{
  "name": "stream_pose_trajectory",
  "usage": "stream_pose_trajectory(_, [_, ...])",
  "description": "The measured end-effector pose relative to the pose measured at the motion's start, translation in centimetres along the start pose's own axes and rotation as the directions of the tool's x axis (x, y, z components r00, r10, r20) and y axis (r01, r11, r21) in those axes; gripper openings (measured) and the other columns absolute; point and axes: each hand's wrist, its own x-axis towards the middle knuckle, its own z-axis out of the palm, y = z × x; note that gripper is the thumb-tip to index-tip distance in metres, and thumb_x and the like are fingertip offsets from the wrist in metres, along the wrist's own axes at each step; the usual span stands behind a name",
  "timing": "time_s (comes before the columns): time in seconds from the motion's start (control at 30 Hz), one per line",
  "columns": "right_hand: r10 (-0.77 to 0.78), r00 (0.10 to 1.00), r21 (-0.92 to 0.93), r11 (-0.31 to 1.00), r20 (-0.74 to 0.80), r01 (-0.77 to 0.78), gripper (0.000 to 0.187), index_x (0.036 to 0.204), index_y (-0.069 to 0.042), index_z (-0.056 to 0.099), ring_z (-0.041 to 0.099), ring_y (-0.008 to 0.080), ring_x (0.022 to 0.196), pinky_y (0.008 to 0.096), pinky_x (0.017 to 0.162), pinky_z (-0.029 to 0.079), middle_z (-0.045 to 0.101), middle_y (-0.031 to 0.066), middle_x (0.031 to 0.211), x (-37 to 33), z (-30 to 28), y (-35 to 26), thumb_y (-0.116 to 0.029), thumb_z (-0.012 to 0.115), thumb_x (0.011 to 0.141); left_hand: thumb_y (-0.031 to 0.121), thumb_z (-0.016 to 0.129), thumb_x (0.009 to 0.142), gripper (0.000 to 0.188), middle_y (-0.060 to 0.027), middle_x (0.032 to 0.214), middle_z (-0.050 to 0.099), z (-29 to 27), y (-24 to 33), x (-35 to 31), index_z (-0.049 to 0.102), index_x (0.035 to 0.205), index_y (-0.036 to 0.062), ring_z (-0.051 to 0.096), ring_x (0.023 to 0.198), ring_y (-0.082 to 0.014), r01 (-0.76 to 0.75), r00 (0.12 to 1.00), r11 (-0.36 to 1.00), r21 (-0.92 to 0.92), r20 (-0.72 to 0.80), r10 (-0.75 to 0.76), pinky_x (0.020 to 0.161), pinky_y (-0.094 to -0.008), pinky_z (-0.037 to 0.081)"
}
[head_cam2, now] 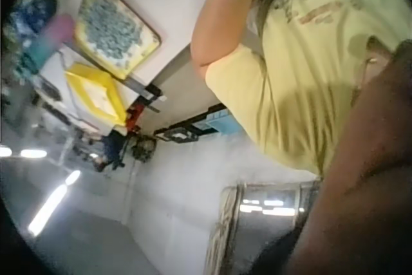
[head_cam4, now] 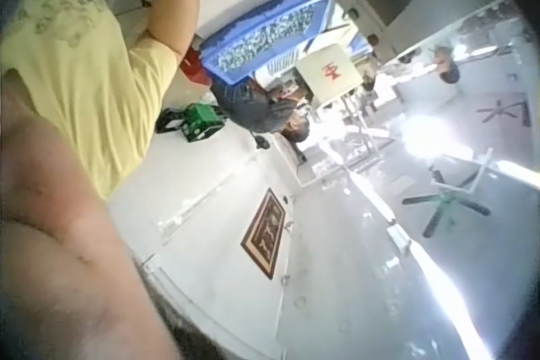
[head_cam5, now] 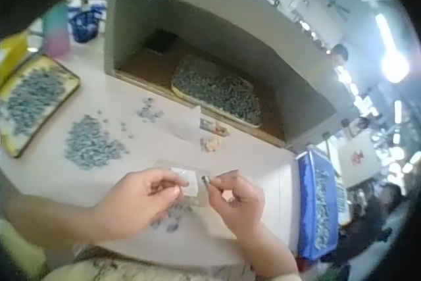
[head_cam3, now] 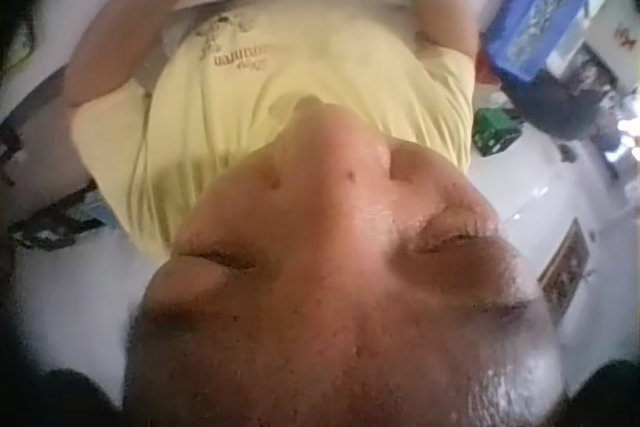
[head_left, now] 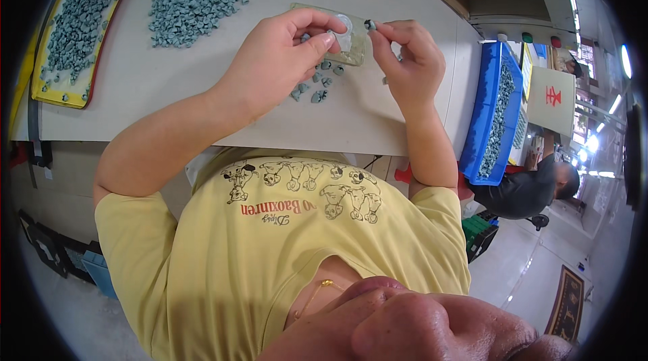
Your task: The person assembles small plastic parts by inserting tiny black components into each piece by hand and placing the finished pieces on the table.
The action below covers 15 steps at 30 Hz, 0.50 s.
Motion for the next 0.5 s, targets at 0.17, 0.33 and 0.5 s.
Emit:
stream_pose_trajectory(0.17, [0.392,0.912,0.42,0.812,0.121,-0.405,0.007,0.087,0.003,0.06,0.056,0.0107,0.071,0.0212,0.061,0.044,0.061,0.0065,0.08,-0.1,0.1,-0.6,0.002,0.062,0.08,0.008,0.05,0.091,0.017,-0.0021,0.084,0.056,-0.1,0.1,-0.1,0.051,0.107,0.0018,0.036,0.057,-0.0035,-0.009,1.0,0.999,-0.039,-0.008,0.008,0.051,-0.0175,0.033])
stream_pose_trajectory(0.33, [0.46,0.854,0.524,0.679,0.242,-0.514,0.007,0.089,0.004,0.058,0.056,0.0116,0.072,0.0229,0.065,0.045,0.06,0.0066,0.079,-0.2,-0.1,-0.5,-0.001,0.059,0.084,0.015,0.046,0.094,0.013,0.0005,0.075,0.053,0.4,0.4,0.0,0.051,0.097,0.0037,0.033,0.056,-0.0028,0.06,0.998,0.994,-0.087,0.012,-0.059,0.049,-0.0169,0.03])
stream_pose_trajectory(0.5, [0.393,0.894,0.542,0.713,0.217,-0.445,0.006,0.088,0.003,0.058,0.055,0.012,0.072,0.0232,0.064,0.045,0.059,0.0066,0.079,-0.3,0.2,-1.1,0.001,0.06,0.083,0.02,0.043,0.096,0.019,0.0028,0.067,0.046,0.0,0.4,-0.1,0.052,0.089,0.0036,0.032,0.054,-0.003,0.112,0.993,0.99,-0.082,0.056,-0.108,0.047,-0.0178,0.029])
